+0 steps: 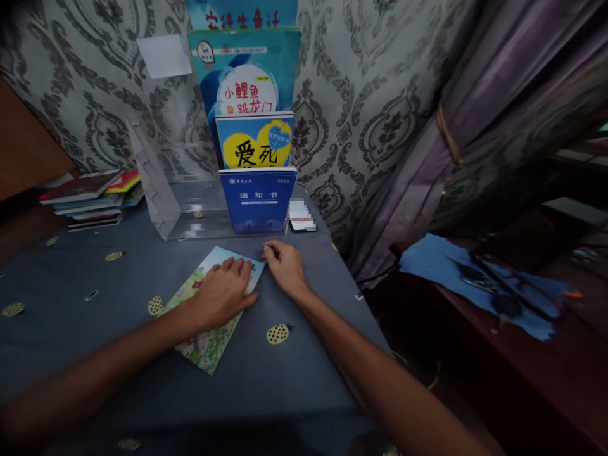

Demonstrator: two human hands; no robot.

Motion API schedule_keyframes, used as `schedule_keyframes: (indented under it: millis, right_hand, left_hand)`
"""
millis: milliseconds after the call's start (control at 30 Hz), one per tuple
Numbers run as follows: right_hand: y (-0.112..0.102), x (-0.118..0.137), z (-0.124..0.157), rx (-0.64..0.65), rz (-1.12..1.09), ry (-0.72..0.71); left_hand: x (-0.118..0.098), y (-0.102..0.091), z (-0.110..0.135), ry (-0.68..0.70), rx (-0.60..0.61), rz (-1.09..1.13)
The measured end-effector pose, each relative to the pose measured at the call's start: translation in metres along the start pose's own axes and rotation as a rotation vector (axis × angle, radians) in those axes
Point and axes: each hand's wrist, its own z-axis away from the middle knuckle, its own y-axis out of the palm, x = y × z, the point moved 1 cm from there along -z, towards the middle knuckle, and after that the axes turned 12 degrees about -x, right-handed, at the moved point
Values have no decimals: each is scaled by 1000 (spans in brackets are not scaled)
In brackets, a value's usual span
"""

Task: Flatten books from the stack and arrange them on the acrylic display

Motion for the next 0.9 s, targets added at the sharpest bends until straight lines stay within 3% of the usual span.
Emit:
schedule_keyframes:
  millis: [200, 367, 633, 900]
  right_hand:
    - [1, 7, 11, 59, -1, -33]
    - [3, 13, 15, 73, 89, -123]
    - [3, 14, 18, 62, 104, -164]
    - [0, 22, 20, 41, 53, -165]
  left_hand:
    - [16, -12, 3, 169, 97, -26]
    - [14, -17, 4, 167, 147, -97]
    - [17, -7, 5, 169, 40, -50]
    - [18, -8, 3, 184, 27, -25]
